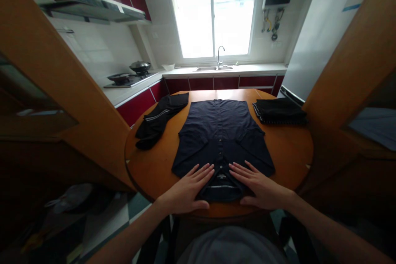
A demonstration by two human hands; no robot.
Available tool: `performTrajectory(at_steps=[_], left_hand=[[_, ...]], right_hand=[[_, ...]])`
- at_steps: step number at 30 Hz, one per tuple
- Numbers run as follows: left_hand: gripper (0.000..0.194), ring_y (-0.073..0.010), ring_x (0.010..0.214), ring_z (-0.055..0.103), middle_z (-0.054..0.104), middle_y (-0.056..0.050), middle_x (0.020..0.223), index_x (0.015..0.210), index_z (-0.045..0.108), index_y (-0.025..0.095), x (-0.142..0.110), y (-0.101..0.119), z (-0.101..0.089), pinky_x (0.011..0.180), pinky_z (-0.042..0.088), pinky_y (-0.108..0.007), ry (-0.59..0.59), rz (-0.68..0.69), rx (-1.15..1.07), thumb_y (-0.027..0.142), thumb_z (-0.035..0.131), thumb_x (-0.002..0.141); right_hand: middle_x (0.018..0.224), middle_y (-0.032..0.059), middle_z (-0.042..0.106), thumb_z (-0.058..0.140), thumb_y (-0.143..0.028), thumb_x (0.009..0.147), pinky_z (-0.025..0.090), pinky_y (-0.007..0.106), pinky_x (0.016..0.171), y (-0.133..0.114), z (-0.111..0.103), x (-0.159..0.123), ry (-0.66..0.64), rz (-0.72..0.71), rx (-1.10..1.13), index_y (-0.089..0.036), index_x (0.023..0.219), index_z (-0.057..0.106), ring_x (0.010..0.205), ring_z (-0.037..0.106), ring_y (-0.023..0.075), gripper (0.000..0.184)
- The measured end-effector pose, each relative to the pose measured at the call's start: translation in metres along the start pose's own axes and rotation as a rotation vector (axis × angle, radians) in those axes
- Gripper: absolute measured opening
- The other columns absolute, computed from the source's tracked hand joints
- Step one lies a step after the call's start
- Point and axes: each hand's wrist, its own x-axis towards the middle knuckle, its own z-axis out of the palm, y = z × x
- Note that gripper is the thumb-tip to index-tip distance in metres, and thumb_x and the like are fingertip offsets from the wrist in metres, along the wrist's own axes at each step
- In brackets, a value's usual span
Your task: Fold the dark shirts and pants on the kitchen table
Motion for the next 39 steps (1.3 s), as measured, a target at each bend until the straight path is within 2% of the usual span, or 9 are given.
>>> performTrajectory(at_steps=[3, 12, 16, 19, 23, 29, 32, 35, 39], left_hand=[[0.099, -0.0292, 0.153, 0.017, 0.019, -0.009, 0.165, 0.161, 0.009, 0.03, -0.003, -0.002, 0.0, 0.124, 0.014, -0.052, 0.013, 0.002, -0.012, 0.057, 0.068, 0.087], [0.05, -0.0226, 0.144, 0.041, 0.045, -0.006, 0.155, 0.15, 0.045, 0.03, -0.009, -0.009, 0.008, 0.122, 0.029, -0.045, 0.149, 0.014, -0.139, 0.037, 0.053, 0.101], [0.037, -0.0209, 0.134, 0.052, 0.058, -0.006, 0.143, 0.135, 0.062, 0.026, -0.005, -0.006, 0.005, 0.116, 0.038, -0.038, 0.239, -0.062, -0.255, 0.034, 0.054, 0.1], [0.025, -0.02, 0.118, 0.062, 0.067, -0.007, 0.124, 0.116, 0.072, 0.022, 0.001, -0.004, 0.001, 0.105, 0.047, -0.032, 0.308, -0.112, -0.341, 0.031, 0.057, 0.098], [0.02, -0.0189, 0.098, 0.066, 0.073, -0.004, 0.104, 0.105, 0.073, 0.02, 0.011, -0.009, -0.003, 0.091, 0.049, -0.029, 0.373, -0.215, -0.394, 0.031, 0.057, 0.097], [0.032, -0.0167, 0.073, 0.061, 0.068, 0.0, 0.076, 0.08, 0.067, 0.017, 0.032, -0.022, 0.001, 0.066, 0.044, -0.025, 0.45, -0.37, -0.338, 0.04, 0.054, 0.097], [0.03, -0.0187, 0.077, 0.065, 0.071, -0.002, 0.082, 0.084, 0.068, 0.017, 0.041, -0.022, 0.005, 0.07, 0.046, -0.026, 0.532, -0.398, -0.309, 0.039, 0.052, 0.098], [0.026, -0.022, 0.09, 0.069, 0.075, -0.005, 0.097, 0.098, 0.07, 0.019, 0.044, -0.022, 0.012, 0.08, 0.05, -0.029, 0.6, -0.402, -0.254, 0.037, 0.051, 0.099], [0.03, -0.0254, 0.11, 0.066, 0.072, -0.01, 0.117, 0.115, 0.068, 0.017, 0.042, -0.028, 0.022, 0.098, 0.048, -0.036, 0.618, -0.408, -0.155, 0.034, 0.048, 0.101]], right_hand=[[0.161, 0.0081, 0.032, 0.063, -0.039, 0.093, 0.013, 0.054, 0.124, 0.001, 0.006, -0.001, 0.061, -0.005, -0.004, -0.029, 0.157, 0.031, 0.151, 0.024, 0.026, 0.072], [0.141, 0.0059, 0.06, 0.058, -0.033, 0.097, 0.032, 0.048, 0.119, 0.005, 0.016, -0.002, 0.232, -0.022, 0.024, -0.029, 0.132, 0.064, 0.137, 0.049, 0.024, 0.036], [0.124, 0.0082, 0.068, 0.057, -0.034, 0.097, 0.047, 0.041, 0.105, 0.007, 0.016, 0.001, 0.323, 0.015, 0.074, -0.025, 0.11, 0.073, 0.119, 0.061, 0.0236, 0.022], [0.108, 0.0087, 0.071, 0.054, -0.032, 0.098, 0.052, 0.038, 0.092, 0.007, 0.012, 0.005, 0.365, 0.058, 0.117, -0.022, 0.098, 0.071, 0.102, 0.065, 0.023, 0.02], [0.093, 0.0074, 0.071, 0.052, -0.033, 0.098, 0.052, 0.036, 0.083, 0.005, 0.007, 0.013, 0.406, 0.15, 0.159, -0.021, 0.091, 0.069, 0.089, 0.065, 0.0233, 0.022], [0.096, 0.0065, 0.076, 0.052, -0.035, 0.097, 0.053, 0.036, 0.08, 0.013, 0.01, 0.028, 0.498, 0.281, 0.251, -0.021, 0.098, 0.072, 0.088, 0.069, 0.0249, 0.024], [0.104, 0.0095, 0.076, 0.051, -0.032, 0.096, 0.053, 0.037, 0.086, 0.017, 0.018, 0.035, 0.546, 0.38, 0.199, -0.019, 0.106, 0.073, 0.096, 0.07, 0.0269, 0.027], [0.113, 0.0123, 0.075, 0.051, -0.031, 0.096, 0.052, 0.039, 0.092, 0.019, 0.028, 0.039, 0.617, 0.466, 0.119, -0.018, 0.116, 0.071, 0.105, 0.07, 0.0285, 0.031], [0.118, 0.0139, 0.073, 0.051, -0.035, 0.097, 0.052, 0.042, 0.096, 0.018, 0.037, 0.04, 0.683, 0.498, 0.034, -0.016, 0.12, 0.071, 0.108, 0.069, 0.0297, 0.035]])
